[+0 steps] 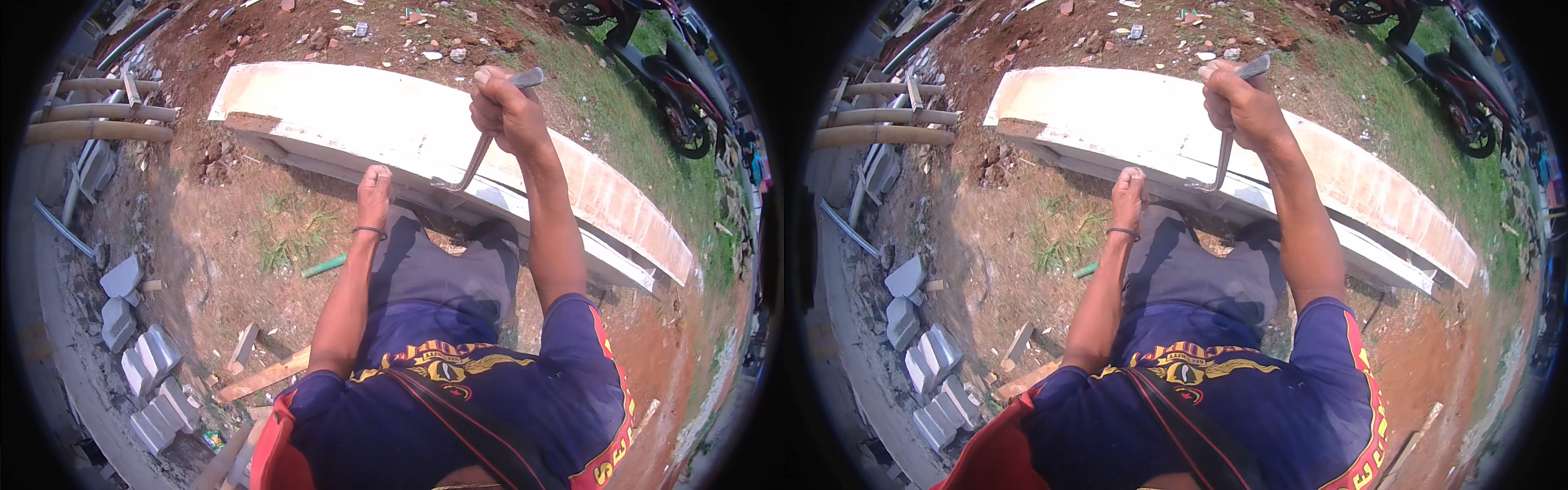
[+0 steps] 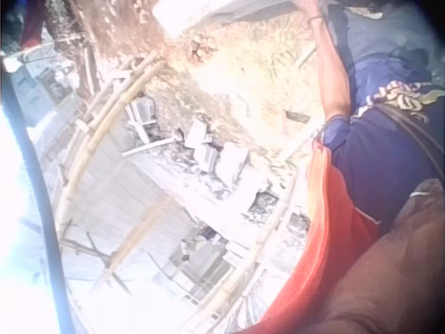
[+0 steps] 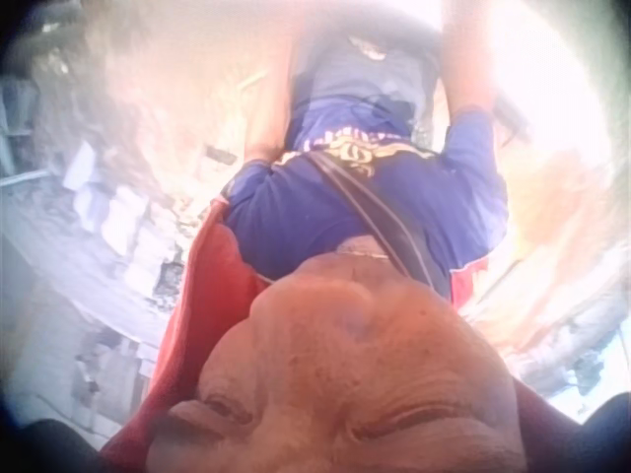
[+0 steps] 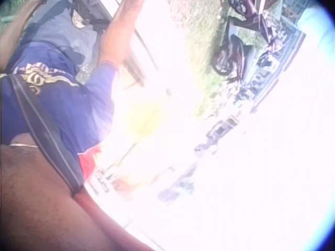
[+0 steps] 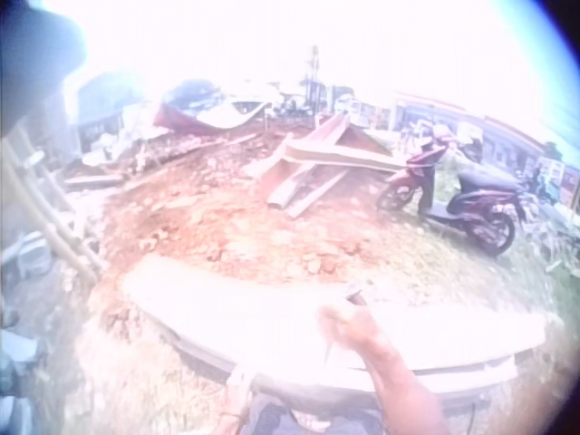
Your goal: The person kneels on the ground and uses a hammer to drive nails into a long curved wooden plank attached to a frame. They repeatedly strike the nails, adjust the plank, and use a tape measure to check dimensions.
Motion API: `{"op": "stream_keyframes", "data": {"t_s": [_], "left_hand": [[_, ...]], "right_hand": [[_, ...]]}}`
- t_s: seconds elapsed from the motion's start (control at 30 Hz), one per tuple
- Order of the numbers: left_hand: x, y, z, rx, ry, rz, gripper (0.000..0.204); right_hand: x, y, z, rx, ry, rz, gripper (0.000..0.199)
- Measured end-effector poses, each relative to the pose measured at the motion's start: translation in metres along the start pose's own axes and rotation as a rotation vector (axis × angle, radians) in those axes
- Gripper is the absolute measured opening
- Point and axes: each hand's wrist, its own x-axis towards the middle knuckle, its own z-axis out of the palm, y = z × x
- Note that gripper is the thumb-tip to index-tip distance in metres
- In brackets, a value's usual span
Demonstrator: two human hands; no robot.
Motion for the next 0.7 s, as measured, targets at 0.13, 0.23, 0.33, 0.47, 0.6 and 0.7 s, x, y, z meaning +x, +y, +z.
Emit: {"op": "stream_keyframes", "data": {"t_s": [0.13,0.23,0.33,0.47,0.6,0.7], "left_hand": [[0.003,-0.008,-0.037,-0.565,0.031,-0.171,0.009],[0.007,-0.013,-0.052,-0.637,0.093,-0.216,0.010],[0.012,-0.016,-0.061,-0.664,0.155,-0.154,0.011],[0.038,-0.012,-0.066,-0.735,0.253,-0.292,0.018],[0.081,0.002,-0.063,0.092,0.407,-0.260,0.049],[0.095,0.007,-0.052,0.729,0.547,-0.124,0.067]], "right_hand": [[0.061,0.019,0.057,-0.197,-0.026,-0.007,0.030],[0.093,0.033,0.088,-0.368,0.038,0.015,0.032],[0.121,0.048,0.103,-0.536,0.109,-0.005,0.032],[0.148,0.063,0.117,-0.598,0.158,-0.007,0.033],[0.132,0.055,0.126,-0.545,0.120,-0.142,0.034],[0.085,0.035,0.096,-0.371,0.112,-0.122,0.034]]}}
